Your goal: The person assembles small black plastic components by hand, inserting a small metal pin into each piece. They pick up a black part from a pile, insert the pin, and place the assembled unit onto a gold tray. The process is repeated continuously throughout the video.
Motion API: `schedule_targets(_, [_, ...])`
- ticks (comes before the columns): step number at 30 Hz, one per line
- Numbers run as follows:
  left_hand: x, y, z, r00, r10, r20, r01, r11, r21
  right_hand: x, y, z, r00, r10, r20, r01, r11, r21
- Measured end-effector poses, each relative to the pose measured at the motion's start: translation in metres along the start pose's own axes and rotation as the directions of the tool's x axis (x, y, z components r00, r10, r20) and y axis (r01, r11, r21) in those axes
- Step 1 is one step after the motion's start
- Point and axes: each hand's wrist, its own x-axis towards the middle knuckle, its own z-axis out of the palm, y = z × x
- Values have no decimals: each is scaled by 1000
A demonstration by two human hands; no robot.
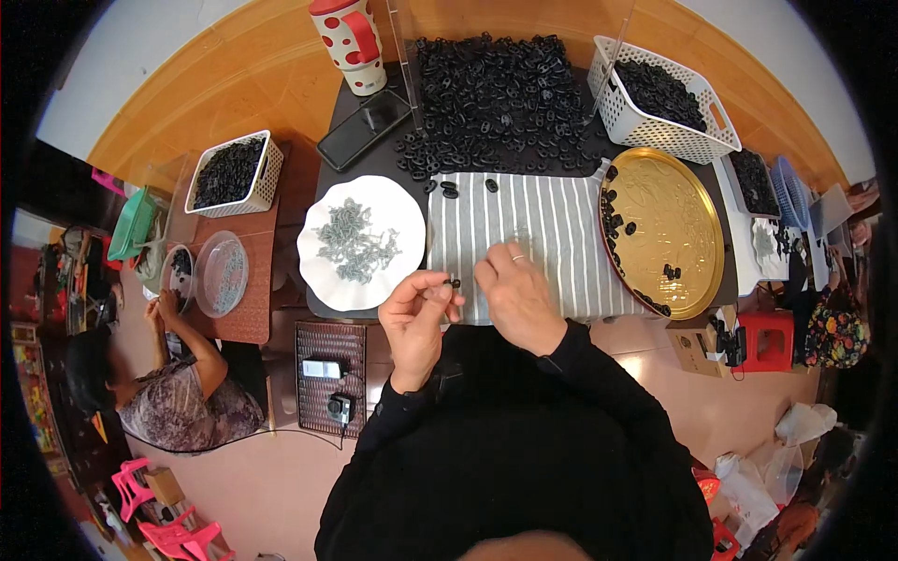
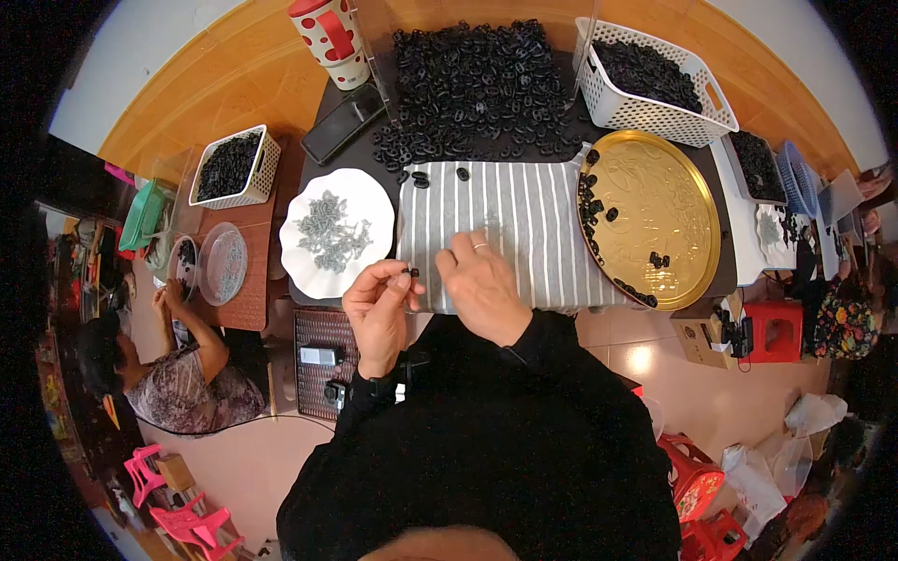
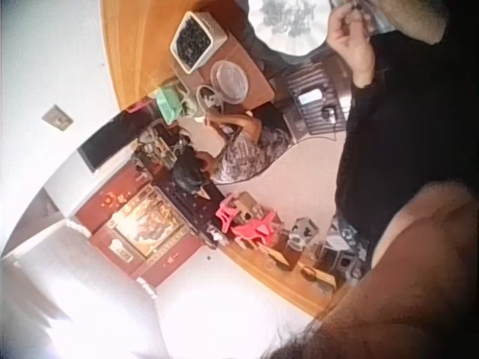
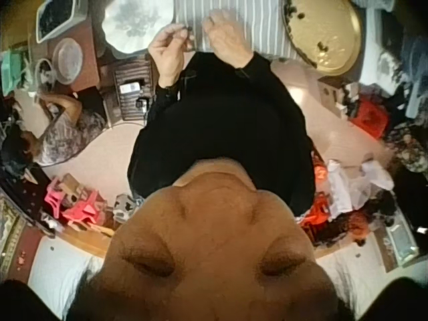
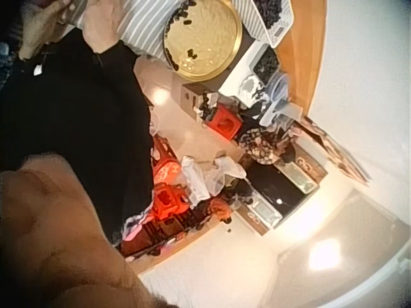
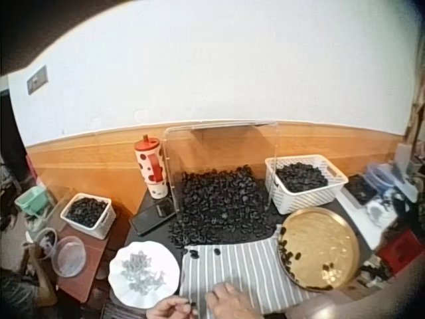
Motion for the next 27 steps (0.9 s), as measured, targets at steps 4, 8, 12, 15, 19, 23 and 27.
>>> schedule_targets(4, [2, -5, -4, 999, -13, 51, 14, 1000, -19, 1, 1, -8, 996, -93, 1, 93, 995, 26])
schedule_targets(8, [3, -9, -2, 997, -17, 71, 19, 1000, -18, -18, 24, -31, 994, 14, -110, -9, 999, 49])
schedule_targets(12, [5, -16, 4, 994, -45, 101, 47, 999, -11, -44, 69, -54, 989, 83, 119, -86, 996, 26])
schedule_targets(15, [4, -21, 13, 987, -79, 139, 79, 997, 4, -34, 69, -50, 984, 180, -4, -173, 955, 240])
schedule_targets(19, [1, -24, 21, 977, -104, 185, 96, 994, 52, -43, 74, -52, 930, 311, -197, -258, 932, 254])
schedule_targets(23, [-1, -29, 28, 981, -95, 171, 85, 994, 64, -58, 75, -45, 927, 347, -143, -313, 925, 216])
schedule_targets(27, [2, -35, 32, 973, -87, 215, 73, 995, 73, -57, 56, -39, 931, 316, -182, -288, 943, 167])
